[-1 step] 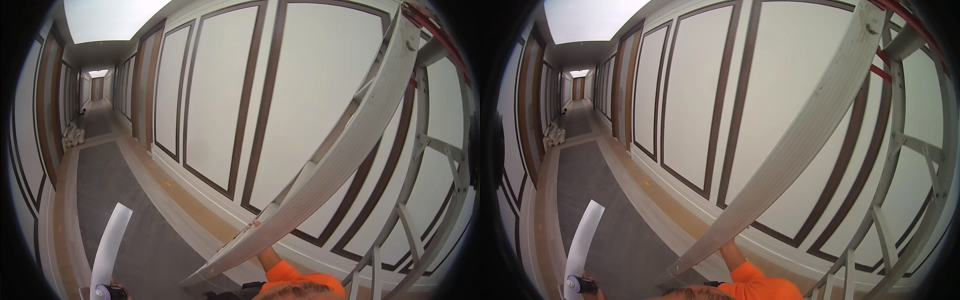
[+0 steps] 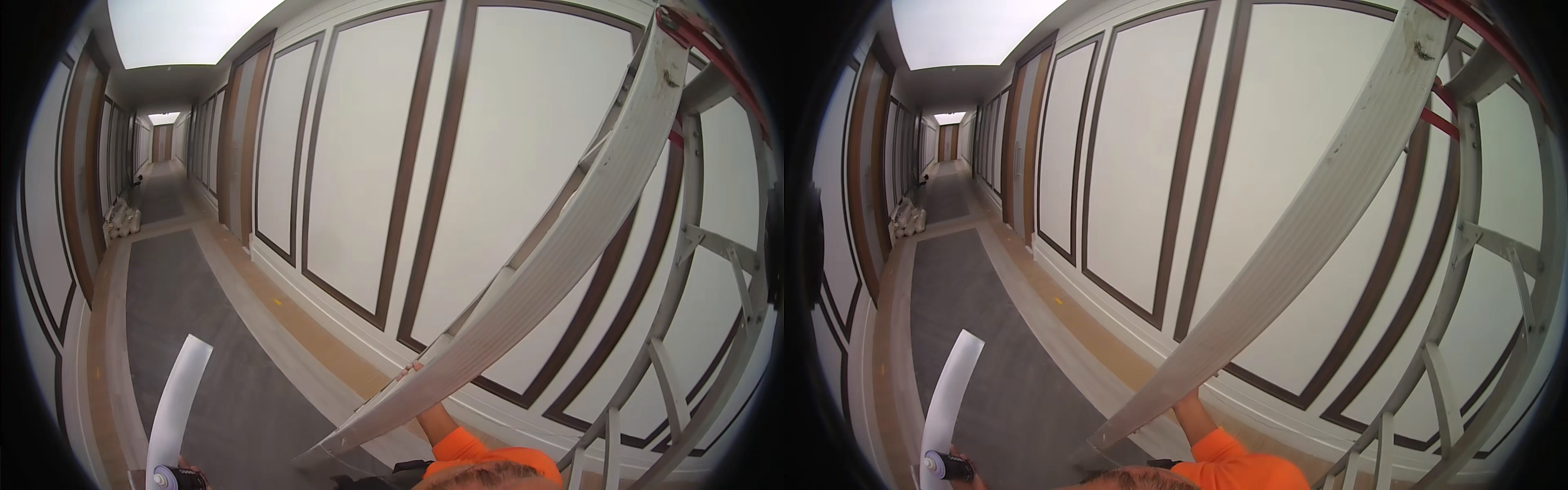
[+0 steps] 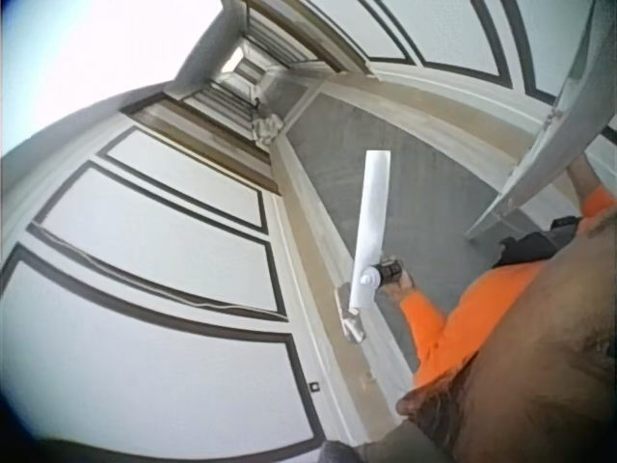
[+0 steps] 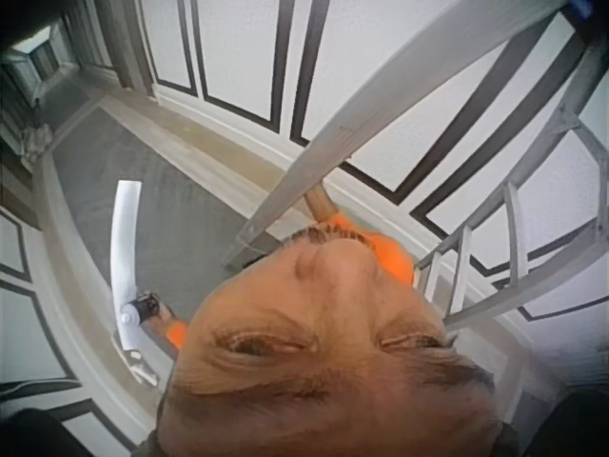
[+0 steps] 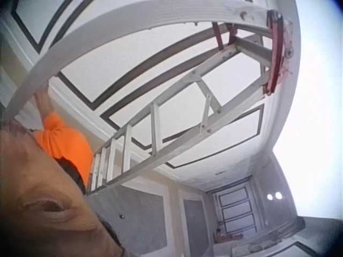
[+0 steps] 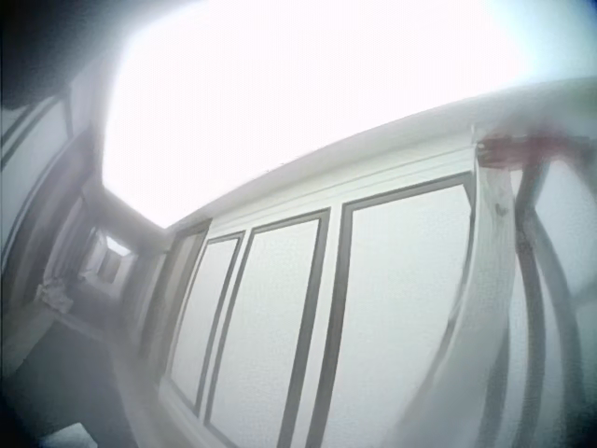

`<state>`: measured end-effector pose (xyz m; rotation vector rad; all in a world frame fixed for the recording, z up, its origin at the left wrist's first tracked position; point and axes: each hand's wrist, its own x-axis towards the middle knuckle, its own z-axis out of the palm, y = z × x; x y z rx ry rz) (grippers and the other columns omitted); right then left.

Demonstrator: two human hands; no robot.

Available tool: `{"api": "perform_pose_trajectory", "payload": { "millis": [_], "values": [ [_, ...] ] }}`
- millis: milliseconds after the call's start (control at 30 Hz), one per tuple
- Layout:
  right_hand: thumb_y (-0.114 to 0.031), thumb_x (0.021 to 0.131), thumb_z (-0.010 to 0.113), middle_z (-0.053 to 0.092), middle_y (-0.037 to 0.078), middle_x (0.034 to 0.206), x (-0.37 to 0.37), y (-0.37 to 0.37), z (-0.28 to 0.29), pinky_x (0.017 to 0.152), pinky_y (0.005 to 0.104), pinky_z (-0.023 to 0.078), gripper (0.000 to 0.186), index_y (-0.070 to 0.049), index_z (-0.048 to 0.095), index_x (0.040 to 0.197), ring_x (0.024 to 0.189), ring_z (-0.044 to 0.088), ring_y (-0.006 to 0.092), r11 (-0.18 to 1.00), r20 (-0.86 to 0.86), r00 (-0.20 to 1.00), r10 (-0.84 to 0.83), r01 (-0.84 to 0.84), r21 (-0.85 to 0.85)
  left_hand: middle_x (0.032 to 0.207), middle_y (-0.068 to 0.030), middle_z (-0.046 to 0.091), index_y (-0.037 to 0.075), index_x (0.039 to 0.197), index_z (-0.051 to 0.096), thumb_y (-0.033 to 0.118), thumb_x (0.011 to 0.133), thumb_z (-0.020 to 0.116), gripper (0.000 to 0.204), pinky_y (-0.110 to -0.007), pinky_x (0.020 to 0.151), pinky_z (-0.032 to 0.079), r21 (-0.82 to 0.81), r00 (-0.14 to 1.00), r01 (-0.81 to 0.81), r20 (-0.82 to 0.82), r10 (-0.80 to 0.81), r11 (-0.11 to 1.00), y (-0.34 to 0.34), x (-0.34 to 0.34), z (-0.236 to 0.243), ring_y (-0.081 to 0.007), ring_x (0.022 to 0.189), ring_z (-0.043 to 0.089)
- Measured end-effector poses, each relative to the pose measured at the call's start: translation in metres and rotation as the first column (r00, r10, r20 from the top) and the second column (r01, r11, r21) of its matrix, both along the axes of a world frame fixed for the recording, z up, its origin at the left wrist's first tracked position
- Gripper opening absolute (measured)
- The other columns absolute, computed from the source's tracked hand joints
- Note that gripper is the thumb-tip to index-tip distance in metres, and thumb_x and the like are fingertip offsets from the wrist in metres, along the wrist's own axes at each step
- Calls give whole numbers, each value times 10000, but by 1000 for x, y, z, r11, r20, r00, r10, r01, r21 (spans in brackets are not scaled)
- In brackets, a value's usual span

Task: The person applies adhesive to a strip of white wallpaper using a spray can and then smooths it onto the upper section of a wall above a door frame. The person climbs a ladder to reach the work area and repeats the application process on a second strip.

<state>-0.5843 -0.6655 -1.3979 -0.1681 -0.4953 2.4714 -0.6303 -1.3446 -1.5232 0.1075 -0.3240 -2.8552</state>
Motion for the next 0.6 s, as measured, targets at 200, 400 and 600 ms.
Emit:
{"api": "perform_pose_trajectory", "payload": {
  "millis": [200,400,600],
  "values": [
    [-364,952,567,593,57,773,-25,-50,64,718,431,524,274,-117,603,838,723,591,266,995,-41,999,32,-35,-91,1069,-177,692,66,1195,633,417,964,547,429,-491,763,544,-117,952,-277,100,289,954,-4,70,76,-341,876,666],
    [-308,1005,524,668,57,958,-40,-2,61,775,440,569,226,-122,633,1075,882,662,254,998,-131,990,48,-43,42,1091,-172,688,72,1188,638,410,968,547,413,-478,782,541,-49,946,-237,217,242,970,10,74,42,-324,907,664],
    [-427,947,547,608,53,741,-147,-65,111,688,428,516,316,-142,606,826,686,594,265,1000,-43,999,-9,8,-26,1131,-174,674,76,1201,629,378,964,555,391,-455,799,531,-34,981,-188,51,189,982,-74,-75,91,-305,931,649]
  ]
}}
